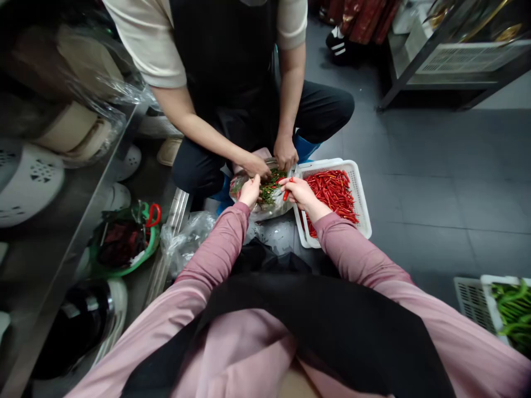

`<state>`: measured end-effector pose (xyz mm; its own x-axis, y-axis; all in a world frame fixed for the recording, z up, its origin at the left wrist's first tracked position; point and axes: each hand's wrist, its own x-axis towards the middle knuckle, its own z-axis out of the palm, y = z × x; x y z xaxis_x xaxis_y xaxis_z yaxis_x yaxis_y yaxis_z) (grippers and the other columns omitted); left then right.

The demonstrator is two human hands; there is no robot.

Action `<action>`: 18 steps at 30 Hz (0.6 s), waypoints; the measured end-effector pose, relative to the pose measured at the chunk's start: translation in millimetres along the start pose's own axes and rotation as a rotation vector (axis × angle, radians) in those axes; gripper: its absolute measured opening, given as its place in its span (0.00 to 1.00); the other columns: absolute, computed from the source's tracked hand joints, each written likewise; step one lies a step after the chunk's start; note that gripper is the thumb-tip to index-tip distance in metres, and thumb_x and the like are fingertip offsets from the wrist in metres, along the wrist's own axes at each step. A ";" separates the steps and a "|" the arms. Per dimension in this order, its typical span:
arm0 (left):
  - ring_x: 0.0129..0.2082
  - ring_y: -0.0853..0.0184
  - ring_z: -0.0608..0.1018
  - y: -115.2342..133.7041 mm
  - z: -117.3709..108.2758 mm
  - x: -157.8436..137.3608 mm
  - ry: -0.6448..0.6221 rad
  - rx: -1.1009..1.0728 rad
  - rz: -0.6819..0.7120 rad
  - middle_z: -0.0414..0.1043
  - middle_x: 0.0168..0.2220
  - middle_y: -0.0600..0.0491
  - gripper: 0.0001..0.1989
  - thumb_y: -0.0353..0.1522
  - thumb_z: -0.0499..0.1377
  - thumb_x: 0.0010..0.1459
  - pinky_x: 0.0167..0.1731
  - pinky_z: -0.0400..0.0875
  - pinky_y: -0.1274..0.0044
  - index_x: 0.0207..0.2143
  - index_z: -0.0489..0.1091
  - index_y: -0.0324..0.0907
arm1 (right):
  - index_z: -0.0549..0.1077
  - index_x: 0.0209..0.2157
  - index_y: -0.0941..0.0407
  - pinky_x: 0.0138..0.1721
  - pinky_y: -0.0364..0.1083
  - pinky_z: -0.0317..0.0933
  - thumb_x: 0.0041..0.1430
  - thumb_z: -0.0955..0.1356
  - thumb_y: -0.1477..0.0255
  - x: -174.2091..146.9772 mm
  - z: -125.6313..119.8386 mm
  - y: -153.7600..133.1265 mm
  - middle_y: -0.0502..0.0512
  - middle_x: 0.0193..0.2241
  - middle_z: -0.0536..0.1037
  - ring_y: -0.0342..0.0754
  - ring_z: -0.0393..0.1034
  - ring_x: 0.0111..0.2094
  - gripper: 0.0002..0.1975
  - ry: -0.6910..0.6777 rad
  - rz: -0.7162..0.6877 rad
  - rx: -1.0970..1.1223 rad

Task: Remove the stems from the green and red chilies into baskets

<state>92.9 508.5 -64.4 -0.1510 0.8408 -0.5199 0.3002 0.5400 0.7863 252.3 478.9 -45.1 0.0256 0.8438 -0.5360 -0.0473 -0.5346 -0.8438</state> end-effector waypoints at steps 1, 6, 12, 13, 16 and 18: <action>0.35 0.65 0.76 2.4 -1.5 -1.4 0.003 -0.071 -0.041 0.74 0.45 0.43 0.26 0.47 0.49 0.64 0.27 0.70 0.78 0.50 0.72 0.37 | 0.72 0.33 0.58 0.14 0.40 0.41 0.51 0.65 0.76 -0.4 0.9 0.9 0.48 0.22 0.72 0.36 0.48 0.13 0.07 -0.026 0.004 0.015; 0.37 0.68 0.76 9.1 -5.0 -14.1 -0.233 -0.349 -0.140 0.72 0.51 0.44 0.28 0.49 0.46 0.65 0.29 0.71 0.80 0.57 0.68 0.42 | 0.74 0.32 0.58 0.13 0.39 0.43 0.51 0.70 0.69 -7.2 16.4 8.5 0.45 0.17 0.68 0.35 0.52 0.13 0.08 -0.096 -0.098 -0.070; 0.31 0.69 0.77 6.9 1.2 -29.7 -0.523 -0.467 -0.146 0.76 0.42 0.46 0.25 0.46 0.51 0.64 0.31 0.73 0.78 0.55 0.70 0.41 | 0.68 0.26 0.57 0.13 0.38 0.42 0.48 0.73 0.68 -11.7 25.3 8.3 0.42 0.12 0.62 0.36 0.51 0.13 0.11 -0.192 -0.079 -0.076; 0.30 0.70 0.77 7.4 0.8 -31.0 -0.527 -0.452 -0.146 0.76 0.39 0.47 0.24 0.46 0.52 0.64 0.31 0.74 0.77 0.54 0.70 0.41 | 0.68 0.26 0.57 0.13 0.38 0.41 0.49 0.72 0.70 -12.1 24.7 6.9 0.42 0.13 0.63 0.36 0.51 0.12 0.10 -0.177 -0.067 -0.040; 0.26 0.71 0.76 10.6 -2.4 -34.8 -0.537 -0.328 -0.134 0.75 0.32 0.49 0.21 0.46 0.55 0.62 0.28 0.73 0.78 0.45 0.72 0.39 | 0.68 0.30 0.57 0.12 0.38 0.40 0.50 0.71 0.73 -12.1 19.9 2.2 0.43 0.16 0.66 0.35 0.51 0.12 0.07 -0.157 -0.016 0.117; 0.23 0.73 0.75 12.9 -4.3 -37.4 -0.540 -0.202 -0.101 0.74 0.29 0.50 0.17 0.43 0.58 0.61 0.24 0.71 0.80 0.38 0.71 0.37 | 0.68 0.31 0.57 0.12 0.37 0.39 0.50 0.71 0.73 -11.0 15.8 0.2 0.45 0.17 0.68 0.35 0.52 0.12 0.08 -0.174 0.009 0.202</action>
<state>98.4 484.2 -33.4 0.3478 0.6754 -0.6503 0.1159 0.6573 0.7447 236.2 470.3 -38.9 -0.1469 0.8437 -0.5164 -0.2454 -0.5368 -0.8072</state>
